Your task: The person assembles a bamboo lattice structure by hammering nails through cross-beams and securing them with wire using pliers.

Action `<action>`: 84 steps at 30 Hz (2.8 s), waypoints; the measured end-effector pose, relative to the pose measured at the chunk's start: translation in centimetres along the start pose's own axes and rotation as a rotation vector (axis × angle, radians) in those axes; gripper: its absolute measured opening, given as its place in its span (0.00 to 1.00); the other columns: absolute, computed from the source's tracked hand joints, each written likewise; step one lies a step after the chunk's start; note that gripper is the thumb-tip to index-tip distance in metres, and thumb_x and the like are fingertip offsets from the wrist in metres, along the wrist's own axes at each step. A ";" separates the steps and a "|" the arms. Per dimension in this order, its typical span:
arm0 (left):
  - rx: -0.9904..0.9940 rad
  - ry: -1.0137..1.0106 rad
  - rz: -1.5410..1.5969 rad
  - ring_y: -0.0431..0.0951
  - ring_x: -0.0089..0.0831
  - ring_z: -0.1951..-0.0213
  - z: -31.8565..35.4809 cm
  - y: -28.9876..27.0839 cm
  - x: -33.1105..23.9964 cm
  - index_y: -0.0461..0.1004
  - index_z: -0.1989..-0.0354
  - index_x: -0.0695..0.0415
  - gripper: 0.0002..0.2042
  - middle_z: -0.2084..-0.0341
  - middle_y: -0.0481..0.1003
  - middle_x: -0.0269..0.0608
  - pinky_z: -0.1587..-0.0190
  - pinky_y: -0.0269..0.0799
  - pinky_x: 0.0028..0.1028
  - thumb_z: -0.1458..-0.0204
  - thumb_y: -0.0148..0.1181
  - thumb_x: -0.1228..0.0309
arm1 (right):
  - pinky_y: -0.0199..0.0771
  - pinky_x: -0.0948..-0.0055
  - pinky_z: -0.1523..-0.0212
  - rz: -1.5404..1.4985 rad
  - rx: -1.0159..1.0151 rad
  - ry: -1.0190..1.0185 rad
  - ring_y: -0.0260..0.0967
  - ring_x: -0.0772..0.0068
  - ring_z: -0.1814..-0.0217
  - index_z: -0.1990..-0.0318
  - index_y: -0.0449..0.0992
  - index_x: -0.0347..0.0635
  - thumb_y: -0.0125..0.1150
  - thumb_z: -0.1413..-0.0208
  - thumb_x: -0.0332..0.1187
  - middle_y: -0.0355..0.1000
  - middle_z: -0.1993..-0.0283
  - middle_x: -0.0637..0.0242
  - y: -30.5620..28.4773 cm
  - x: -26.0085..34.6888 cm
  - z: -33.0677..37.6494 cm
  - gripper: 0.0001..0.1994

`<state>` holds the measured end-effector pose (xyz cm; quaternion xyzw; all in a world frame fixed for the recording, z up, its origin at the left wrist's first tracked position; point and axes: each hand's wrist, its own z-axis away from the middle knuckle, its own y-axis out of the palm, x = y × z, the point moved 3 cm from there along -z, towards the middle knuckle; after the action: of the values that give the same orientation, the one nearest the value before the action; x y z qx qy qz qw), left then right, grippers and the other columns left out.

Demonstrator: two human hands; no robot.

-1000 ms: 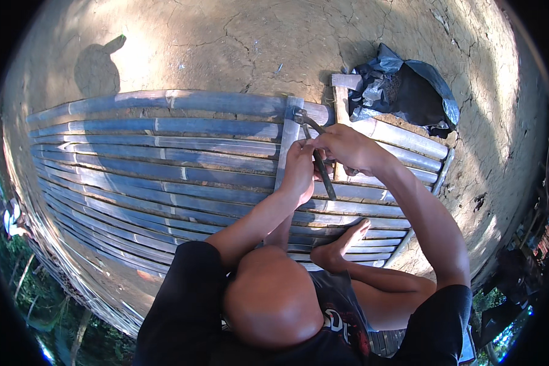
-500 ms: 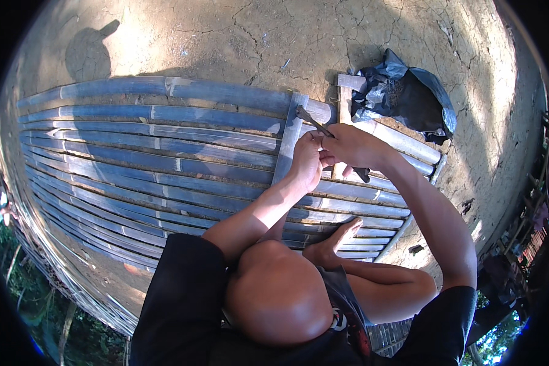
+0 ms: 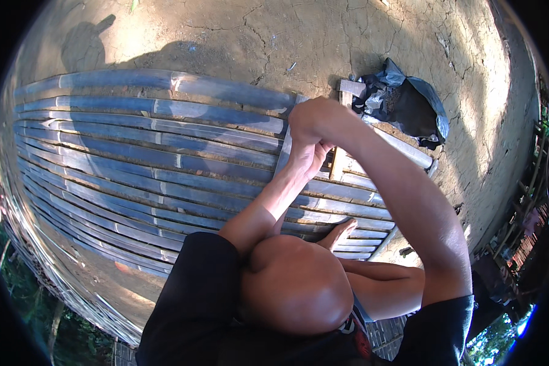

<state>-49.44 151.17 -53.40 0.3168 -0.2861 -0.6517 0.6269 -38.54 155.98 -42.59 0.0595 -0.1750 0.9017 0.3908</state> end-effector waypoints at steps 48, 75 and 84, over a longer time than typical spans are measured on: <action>-0.349 0.276 -0.886 0.62 0.15 0.78 3.3 -3.8 -1.7 0.66 0.69 0.56 0.09 0.79 0.66 0.29 0.79 0.58 0.20 0.36 0.55 0.70 | 0.48 0.79 0.90 -2.126 -0.518 -0.176 0.51 0.87 0.89 0.64 0.72 0.39 0.53 0.31 0.40 0.60 0.81 0.76 19.5 -2.1 -2.9 0.13; -0.457 0.229 -0.899 0.62 0.16 0.70 4.1 -5.0 -1.9 0.71 0.70 0.58 0.09 0.76 0.66 0.26 0.64 0.60 0.23 0.37 0.58 0.70 | 0.86 0.64 0.67 -2.078 -0.327 -0.111 0.79 0.59 0.66 0.51 0.68 0.30 0.48 0.30 0.40 0.74 0.61 0.52 21.2 -2.9 -2.8 0.17; -0.438 0.014 -0.937 0.68 0.21 0.86 3.8 -2.4 -2.5 0.70 0.70 0.58 0.10 0.78 0.72 0.36 0.92 0.58 0.24 0.37 0.57 0.67 | 0.62 0.76 0.80 -2.125 -0.413 -0.262 0.61 0.80 0.82 0.60 0.74 0.36 0.46 0.30 0.51 0.68 0.80 0.68 20.9 -2.0 -3.5 0.24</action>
<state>-53.90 153.71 -52.68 0.2768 0.0340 -0.9050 0.3214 -52.19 142.62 -51.95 0.2092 -0.2229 0.0436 0.9511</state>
